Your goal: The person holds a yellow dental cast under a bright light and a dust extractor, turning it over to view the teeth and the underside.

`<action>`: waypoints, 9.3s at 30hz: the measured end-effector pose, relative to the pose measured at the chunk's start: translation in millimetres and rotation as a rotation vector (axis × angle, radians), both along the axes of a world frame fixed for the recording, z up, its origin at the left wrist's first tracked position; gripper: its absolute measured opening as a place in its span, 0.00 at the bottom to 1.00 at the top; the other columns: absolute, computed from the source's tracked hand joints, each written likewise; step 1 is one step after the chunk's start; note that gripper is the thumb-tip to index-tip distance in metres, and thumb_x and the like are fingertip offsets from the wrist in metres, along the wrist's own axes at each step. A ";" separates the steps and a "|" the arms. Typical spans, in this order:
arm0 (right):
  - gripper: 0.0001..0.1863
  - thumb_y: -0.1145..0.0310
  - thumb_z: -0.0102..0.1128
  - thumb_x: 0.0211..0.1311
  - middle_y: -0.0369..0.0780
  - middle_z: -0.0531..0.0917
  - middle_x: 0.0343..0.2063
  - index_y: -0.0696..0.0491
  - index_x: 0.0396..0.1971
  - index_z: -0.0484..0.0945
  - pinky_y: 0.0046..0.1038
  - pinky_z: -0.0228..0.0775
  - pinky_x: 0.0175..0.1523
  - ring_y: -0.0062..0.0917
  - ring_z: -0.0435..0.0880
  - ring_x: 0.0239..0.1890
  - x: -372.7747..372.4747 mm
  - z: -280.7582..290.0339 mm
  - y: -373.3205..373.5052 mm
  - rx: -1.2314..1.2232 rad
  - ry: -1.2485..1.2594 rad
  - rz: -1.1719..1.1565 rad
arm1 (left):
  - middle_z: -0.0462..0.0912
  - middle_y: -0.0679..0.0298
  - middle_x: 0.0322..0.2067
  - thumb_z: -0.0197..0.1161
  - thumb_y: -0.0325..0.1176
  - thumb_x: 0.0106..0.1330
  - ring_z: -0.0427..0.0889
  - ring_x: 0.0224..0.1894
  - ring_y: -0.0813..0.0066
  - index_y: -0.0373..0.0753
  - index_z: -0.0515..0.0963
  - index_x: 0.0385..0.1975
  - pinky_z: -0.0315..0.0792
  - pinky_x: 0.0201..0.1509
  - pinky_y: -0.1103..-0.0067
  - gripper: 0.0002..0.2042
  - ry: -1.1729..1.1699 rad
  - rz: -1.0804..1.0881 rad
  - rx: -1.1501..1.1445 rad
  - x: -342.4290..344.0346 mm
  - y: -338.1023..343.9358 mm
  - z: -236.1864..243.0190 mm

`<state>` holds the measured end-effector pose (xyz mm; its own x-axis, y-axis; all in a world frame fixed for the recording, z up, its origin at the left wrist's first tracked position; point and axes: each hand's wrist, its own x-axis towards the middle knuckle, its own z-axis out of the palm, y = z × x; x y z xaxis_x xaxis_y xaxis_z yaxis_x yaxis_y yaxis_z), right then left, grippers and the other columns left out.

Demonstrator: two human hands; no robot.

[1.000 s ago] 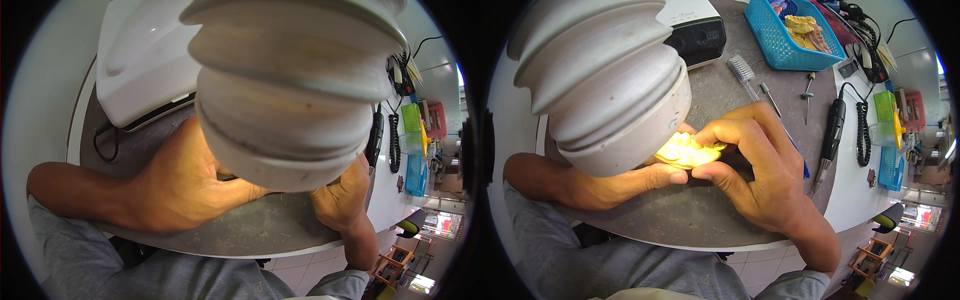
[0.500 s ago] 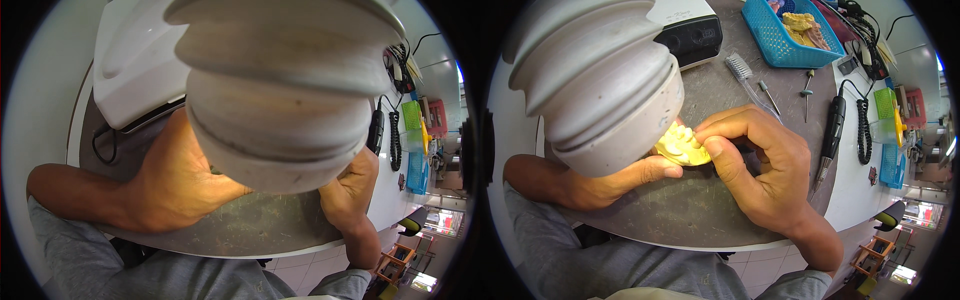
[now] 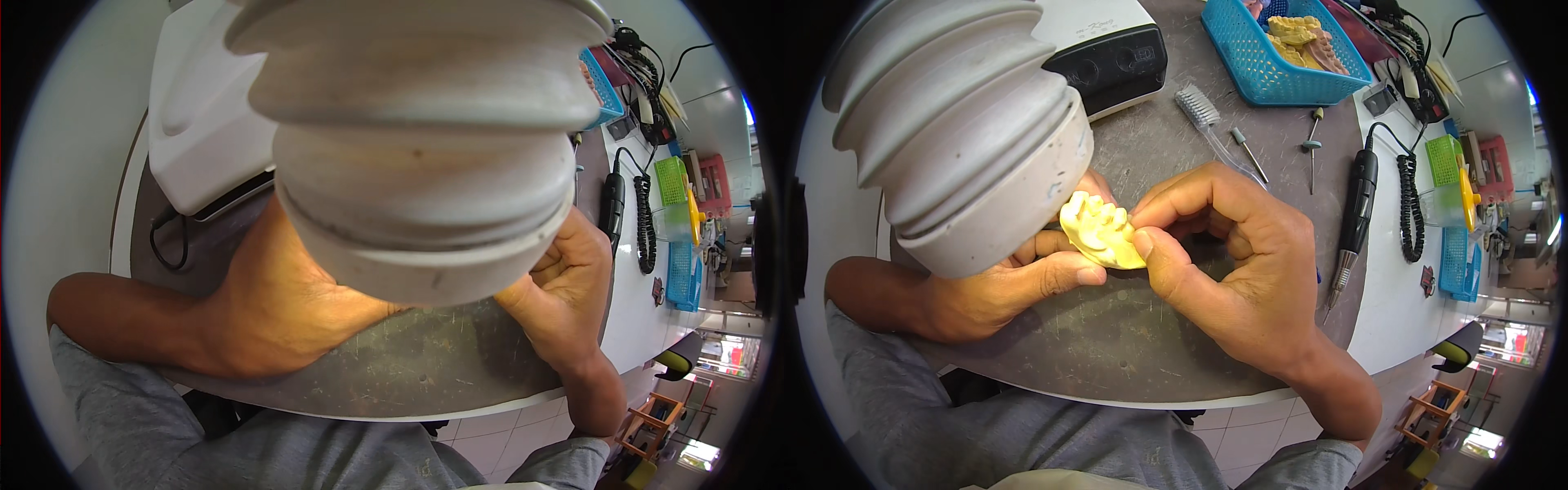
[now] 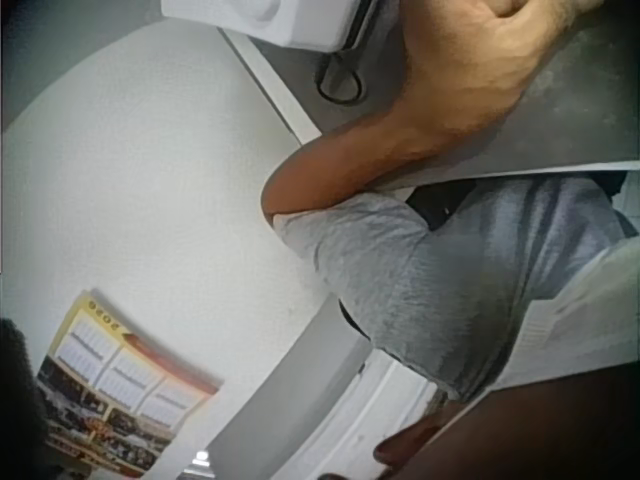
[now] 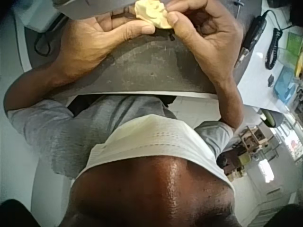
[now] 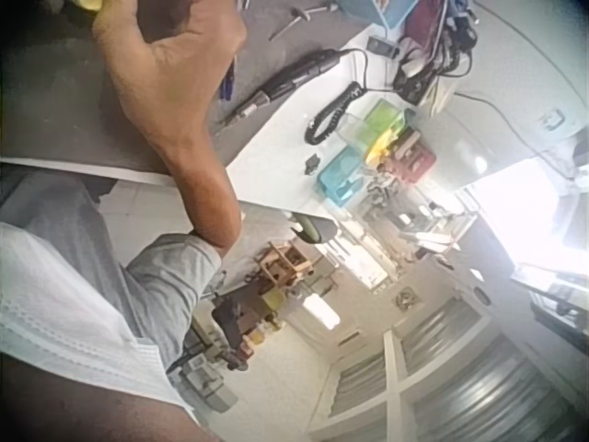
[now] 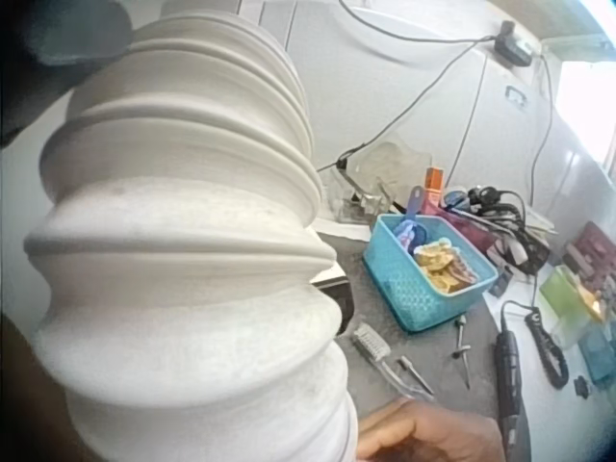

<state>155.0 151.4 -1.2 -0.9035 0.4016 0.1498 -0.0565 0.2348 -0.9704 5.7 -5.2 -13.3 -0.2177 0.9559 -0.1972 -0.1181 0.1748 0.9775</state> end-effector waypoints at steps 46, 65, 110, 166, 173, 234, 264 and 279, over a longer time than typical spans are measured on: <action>0.16 0.69 0.62 0.63 0.40 0.84 0.37 0.66 0.44 0.78 0.20 0.71 0.49 0.18 0.81 0.40 4.7 4.9 2.7 -0.094 -0.056 0.029 | 0.79 0.58 0.46 0.57 0.39 0.71 0.79 0.49 0.74 0.33 0.64 0.58 0.73 0.57 0.78 0.22 0.284 0.052 -0.026 -7.4 -8.8 -10.9; 0.05 0.79 0.59 0.63 0.43 0.84 0.37 0.64 0.37 0.79 0.20 0.75 0.47 0.18 0.82 0.38 2.6 0.7 0.3 -0.139 0.010 0.025 | 0.76 0.60 0.47 0.59 0.28 0.70 0.75 0.52 0.77 0.35 0.65 0.56 0.71 0.58 0.80 0.18 0.253 0.000 -0.003 -6.1 -4.1 -1.9; 0.14 0.74 0.56 0.69 0.42 0.84 0.40 0.63 0.51 0.76 0.21 0.76 0.48 0.20 0.83 0.42 3.2 -6.0 9.7 -0.391 0.022 0.037 | 0.65 0.54 0.63 0.55 0.22 0.68 0.68 0.65 0.68 0.32 0.57 0.68 0.64 0.69 0.73 0.28 0.031 -0.219 0.049 -9.0 -7.3 0.4; 0.21 0.75 0.67 0.58 0.43 0.84 0.42 0.65 0.51 0.74 0.24 0.75 0.53 0.23 0.84 0.44 4.9 7.8 3.6 -0.183 -0.119 0.030 | 0.71 0.59 0.52 0.54 0.26 0.70 0.72 0.55 0.78 0.34 0.62 0.59 0.69 0.57 0.80 0.19 0.283 -0.095 0.062 -9.7 -5.0 -1.3; 0.22 0.74 0.68 0.57 0.44 0.84 0.43 0.65 0.50 0.74 0.25 0.75 0.54 0.24 0.84 0.45 4.7 9.4 3.7 -0.248 -0.166 0.030 | 0.70 0.59 0.53 0.54 0.25 0.70 0.72 0.54 0.80 0.34 0.62 0.59 0.69 0.54 0.82 0.19 0.240 -0.095 0.083 -8.9 -4.3 -2.3; 0.08 0.77 0.64 0.59 0.40 0.85 0.31 0.63 0.37 0.82 0.18 0.75 0.38 0.16 0.83 0.32 4.4 2.2 -3.9 0.019 -0.094 -0.032 | 0.67 0.62 0.50 0.59 0.19 0.65 0.72 0.56 0.77 0.32 0.65 0.56 0.74 0.61 0.79 0.20 0.115 -0.036 0.163 -4.2 -2.0 -3.7; 0.18 0.75 0.69 0.55 0.43 0.84 0.40 0.65 0.44 0.76 0.24 0.71 0.53 0.23 0.82 0.44 7.3 5.4 0.8 0.186 -0.140 0.035 | 0.73 0.60 0.48 0.64 0.23 0.62 0.75 0.52 0.75 0.33 0.66 0.55 0.73 0.58 0.78 0.21 0.160 0.037 0.180 -5.8 -1.3 -2.0; 0.18 0.76 0.74 0.47 0.41 0.85 0.31 0.60 0.40 0.82 0.21 0.76 0.37 0.21 0.83 0.30 4.6 -4.0 0.3 0.494 0.100 -0.050 | 0.77 0.59 0.47 0.71 0.24 0.59 0.79 0.49 0.75 0.32 0.63 0.54 0.76 0.53 0.78 0.26 0.048 0.178 0.606 -1.5 10.9 -50.4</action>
